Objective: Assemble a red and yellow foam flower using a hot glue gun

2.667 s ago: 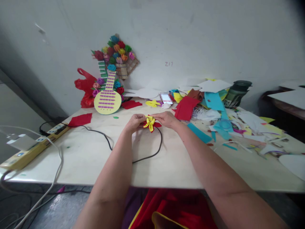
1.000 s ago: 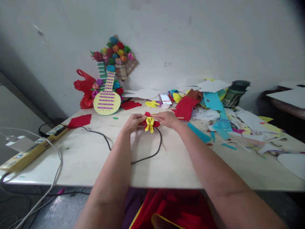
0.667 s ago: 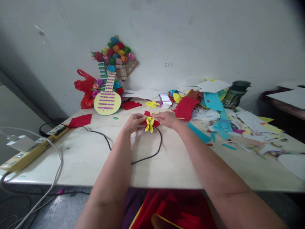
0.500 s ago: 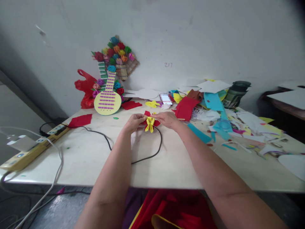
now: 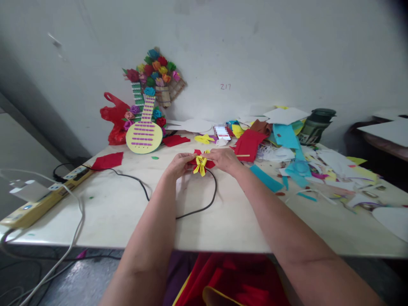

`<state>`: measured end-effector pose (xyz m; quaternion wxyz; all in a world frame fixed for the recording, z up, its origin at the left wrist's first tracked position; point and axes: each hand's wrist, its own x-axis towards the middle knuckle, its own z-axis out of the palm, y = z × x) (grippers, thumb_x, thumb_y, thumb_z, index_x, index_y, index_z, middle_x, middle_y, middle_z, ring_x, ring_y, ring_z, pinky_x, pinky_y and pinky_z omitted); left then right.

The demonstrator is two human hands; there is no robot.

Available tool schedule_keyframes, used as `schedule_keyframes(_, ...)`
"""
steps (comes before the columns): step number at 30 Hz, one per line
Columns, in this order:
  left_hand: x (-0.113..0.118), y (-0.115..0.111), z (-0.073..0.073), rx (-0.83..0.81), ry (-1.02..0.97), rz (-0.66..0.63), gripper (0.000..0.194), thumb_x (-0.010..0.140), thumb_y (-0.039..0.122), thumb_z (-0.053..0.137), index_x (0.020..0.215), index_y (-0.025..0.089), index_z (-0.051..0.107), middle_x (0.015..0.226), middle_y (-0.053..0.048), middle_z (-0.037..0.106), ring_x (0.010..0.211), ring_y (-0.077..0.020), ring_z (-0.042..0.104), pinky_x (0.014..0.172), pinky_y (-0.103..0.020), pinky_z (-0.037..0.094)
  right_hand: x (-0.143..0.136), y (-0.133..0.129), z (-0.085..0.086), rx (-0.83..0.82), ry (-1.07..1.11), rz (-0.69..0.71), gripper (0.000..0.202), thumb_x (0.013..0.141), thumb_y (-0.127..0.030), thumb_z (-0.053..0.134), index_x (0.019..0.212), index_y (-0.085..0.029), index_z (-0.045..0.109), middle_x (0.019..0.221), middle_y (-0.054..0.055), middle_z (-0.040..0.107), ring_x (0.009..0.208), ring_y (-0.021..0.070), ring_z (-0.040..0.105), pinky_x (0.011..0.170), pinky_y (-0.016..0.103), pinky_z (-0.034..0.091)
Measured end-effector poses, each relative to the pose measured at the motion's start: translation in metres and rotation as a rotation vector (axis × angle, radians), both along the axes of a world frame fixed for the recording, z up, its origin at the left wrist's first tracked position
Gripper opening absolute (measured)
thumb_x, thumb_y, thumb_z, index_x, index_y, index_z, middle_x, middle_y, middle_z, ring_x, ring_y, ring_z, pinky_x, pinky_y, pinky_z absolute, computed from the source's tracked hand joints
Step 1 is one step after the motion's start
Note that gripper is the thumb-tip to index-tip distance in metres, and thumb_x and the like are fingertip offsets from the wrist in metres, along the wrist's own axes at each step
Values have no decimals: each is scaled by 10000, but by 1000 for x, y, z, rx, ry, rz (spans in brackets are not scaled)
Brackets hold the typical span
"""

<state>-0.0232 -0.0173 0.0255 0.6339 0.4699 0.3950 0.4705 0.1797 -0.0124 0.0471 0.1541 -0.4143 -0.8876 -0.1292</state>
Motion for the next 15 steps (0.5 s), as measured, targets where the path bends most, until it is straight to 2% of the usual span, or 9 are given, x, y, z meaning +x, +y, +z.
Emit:
schedule_keyframes(8,1,3,-1,2,-5,-2,267,694,298,729,803,72,637,750,-105,670,617,-179,662,599,-285,540,-1,-2,0,91,-66,23,493,893,-113,329,1280,-354,519,995,48,662,886,177,576,613,263,344)
schedule_keyframes(15,3,-2,4,7,16,42,250,664,273,748,765,78,627,745,-113,674,624,-211,666,569,-321,552,-2,-5,2,65,-48,2,474,890,-125,344,1272,-339,527,1002,50,660,886,179,584,605,265,334)
